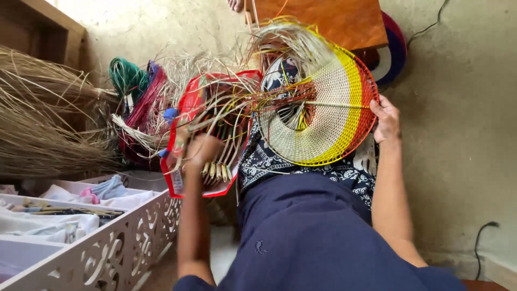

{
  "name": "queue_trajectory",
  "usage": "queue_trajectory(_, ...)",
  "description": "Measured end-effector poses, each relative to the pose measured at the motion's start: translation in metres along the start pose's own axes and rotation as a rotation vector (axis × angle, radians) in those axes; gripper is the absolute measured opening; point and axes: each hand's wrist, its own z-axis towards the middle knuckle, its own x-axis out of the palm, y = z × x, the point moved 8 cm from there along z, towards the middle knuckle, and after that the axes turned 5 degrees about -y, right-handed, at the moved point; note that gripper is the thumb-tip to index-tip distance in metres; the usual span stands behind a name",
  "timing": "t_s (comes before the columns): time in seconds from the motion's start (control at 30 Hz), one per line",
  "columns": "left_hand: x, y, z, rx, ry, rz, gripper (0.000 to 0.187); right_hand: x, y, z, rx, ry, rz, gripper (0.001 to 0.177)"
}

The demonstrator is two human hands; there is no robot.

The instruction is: The person is weaving colorful strands into a circular frame to create a hand fan.

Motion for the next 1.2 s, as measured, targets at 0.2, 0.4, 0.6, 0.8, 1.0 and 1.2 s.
queue_trajectory(0.2,-0.335,-0.071,0.088,0.384,0.648,-1.580,0.021,0.014,0.019,-0.006,-0.077,-0.063,0.033,0.034)
queue_trajectory(0.4,-0.457,-0.021,0.138,0.678,-0.078,-2.108,0.029,0.016,0.041,-0.011,-0.148,-0.102,0.091,0.034)
queue_trajectory(0.6,-0.450,-0.053,0.155,0.613,-0.108,-1.927,0.027,0.020,0.064,-0.022,-0.232,-0.138,0.107,0.031)
queue_trajectory(0.8,-0.439,-0.058,0.171,0.459,-0.144,-1.702,0.026,0.037,0.067,-0.029,-0.232,-0.081,0.133,0.036)
queue_trajectory(1.0,-0.384,-0.097,0.228,0.449,-0.233,-1.508,0.024,0.009,0.053,-0.033,-0.169,-0.136,0.264,0.033)
queue_trajectory(1.2,-0.203,-0.133,0.234,-0.114,-0.133,-1.223,0.025,0.009,0.059,-0.045,-0.155,-0.152,0.210,0.032)
